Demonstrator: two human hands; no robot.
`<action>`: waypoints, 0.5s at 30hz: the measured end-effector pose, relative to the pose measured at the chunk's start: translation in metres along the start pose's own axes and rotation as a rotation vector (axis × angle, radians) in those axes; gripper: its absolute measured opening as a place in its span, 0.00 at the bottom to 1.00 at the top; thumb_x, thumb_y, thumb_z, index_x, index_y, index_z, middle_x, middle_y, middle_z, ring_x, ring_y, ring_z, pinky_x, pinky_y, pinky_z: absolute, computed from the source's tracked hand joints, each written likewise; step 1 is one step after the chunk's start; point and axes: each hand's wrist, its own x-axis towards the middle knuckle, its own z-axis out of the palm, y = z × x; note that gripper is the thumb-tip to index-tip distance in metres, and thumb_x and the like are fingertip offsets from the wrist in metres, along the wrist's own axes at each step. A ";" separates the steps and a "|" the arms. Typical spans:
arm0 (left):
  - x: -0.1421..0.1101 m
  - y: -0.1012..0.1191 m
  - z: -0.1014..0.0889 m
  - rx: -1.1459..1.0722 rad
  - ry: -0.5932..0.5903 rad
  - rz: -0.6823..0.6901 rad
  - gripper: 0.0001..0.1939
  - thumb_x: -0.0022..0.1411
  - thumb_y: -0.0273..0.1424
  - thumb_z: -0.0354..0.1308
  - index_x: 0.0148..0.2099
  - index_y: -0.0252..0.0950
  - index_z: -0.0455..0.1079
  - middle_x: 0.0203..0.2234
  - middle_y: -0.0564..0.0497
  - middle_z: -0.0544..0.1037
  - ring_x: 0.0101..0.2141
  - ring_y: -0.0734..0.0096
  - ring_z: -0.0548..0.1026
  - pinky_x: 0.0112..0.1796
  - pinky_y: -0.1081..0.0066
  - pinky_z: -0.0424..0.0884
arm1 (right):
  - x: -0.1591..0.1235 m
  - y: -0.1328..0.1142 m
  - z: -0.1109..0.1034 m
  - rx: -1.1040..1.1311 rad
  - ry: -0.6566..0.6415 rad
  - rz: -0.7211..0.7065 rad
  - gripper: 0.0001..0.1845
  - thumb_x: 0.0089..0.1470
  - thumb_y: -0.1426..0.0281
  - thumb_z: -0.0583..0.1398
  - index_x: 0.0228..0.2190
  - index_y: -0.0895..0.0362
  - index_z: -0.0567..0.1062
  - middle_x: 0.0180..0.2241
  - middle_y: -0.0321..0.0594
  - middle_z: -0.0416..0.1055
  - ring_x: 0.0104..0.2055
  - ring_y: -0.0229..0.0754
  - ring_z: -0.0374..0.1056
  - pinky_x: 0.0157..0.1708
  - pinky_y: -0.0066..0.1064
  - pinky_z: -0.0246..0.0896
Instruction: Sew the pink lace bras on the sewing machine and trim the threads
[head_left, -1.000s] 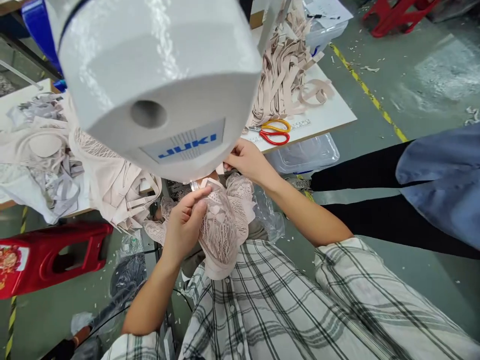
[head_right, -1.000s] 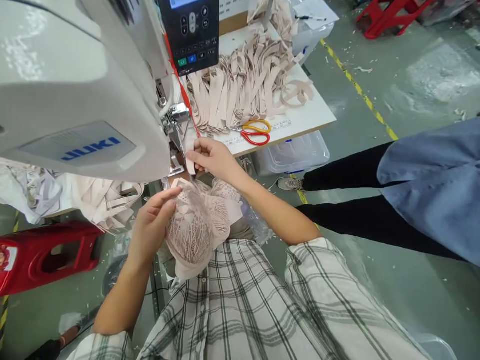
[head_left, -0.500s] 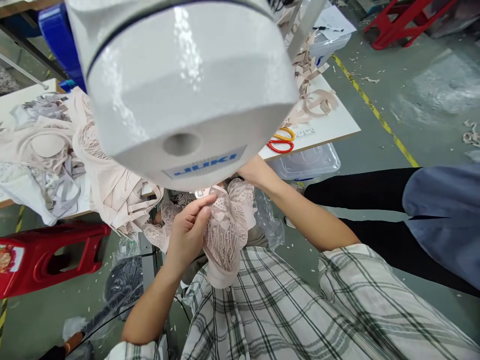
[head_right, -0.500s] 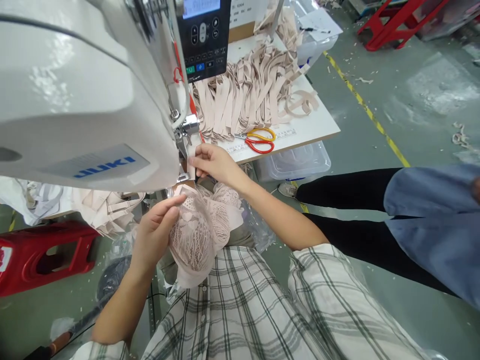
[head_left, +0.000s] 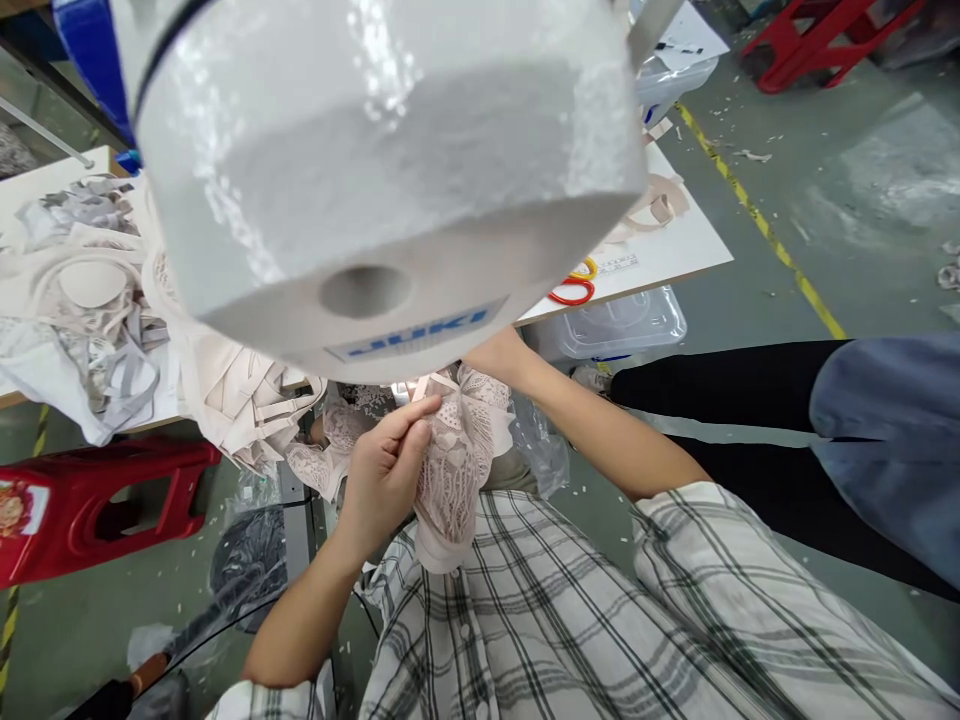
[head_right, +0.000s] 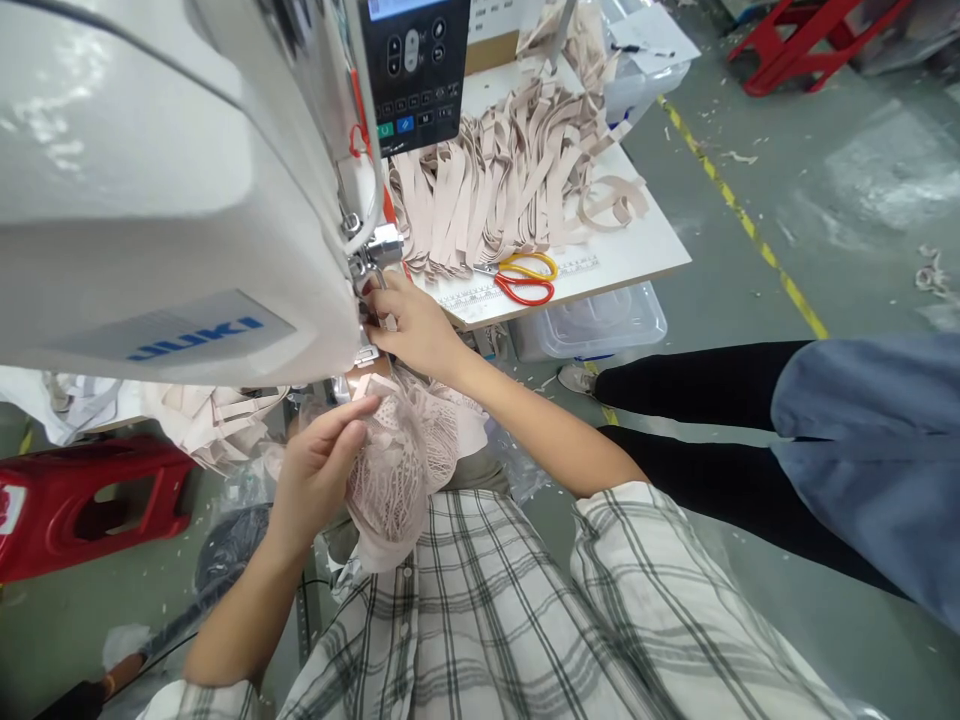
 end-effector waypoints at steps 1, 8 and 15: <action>0.000 0.000 0.000 0.007 0.002 0.010 0.16 0.70 0.34 0.54 0.56 0.39 0.74 0.53 0.50 0.79 0.55 0.66 0.75 0.54 0.68 0.73 | 0.000 0.000 0.000 0.002 -0.010 -0.002 0.08 0.51 0.70 0.60 0.23 0.54 0.66 0.32 0.38 0.67 0.37 0.44 0.65 0.42 0.40 0.67; 0.005 0.006 0.001 0.049 0.022 0.049 0.16 0.70 0.33 0.53 0.56 0.38 0.74 0.53 0.50 0.79 0.55 0.67 0.75 0.55 0.70 0.72 | 0.001 -0.002 -0.002 0.043 -0.040 0.021 0.08 0.51 0.69 0.61 0.24 0.55 0.69 0.35 0.38 0.69 0.38 0.44 0.66 0.43 0.40 0.68; 0.014 0.011 -0.002 0.077 0.072 -0.009 0.15 0.69 0.35 0.54 0.54 0.40 0.76 0.52 0.50 0.79 0.55 0.64 0.75 0.55 0.67 0.72 | 0.005 -0.005 -0.006 0.052 -0.093 0.032 0.11 0.52 0.68 0.62 0.21 0.53 0.68 0.33 0.39 0.69 0.39 0.45 0.66 0.44 0.41 0.68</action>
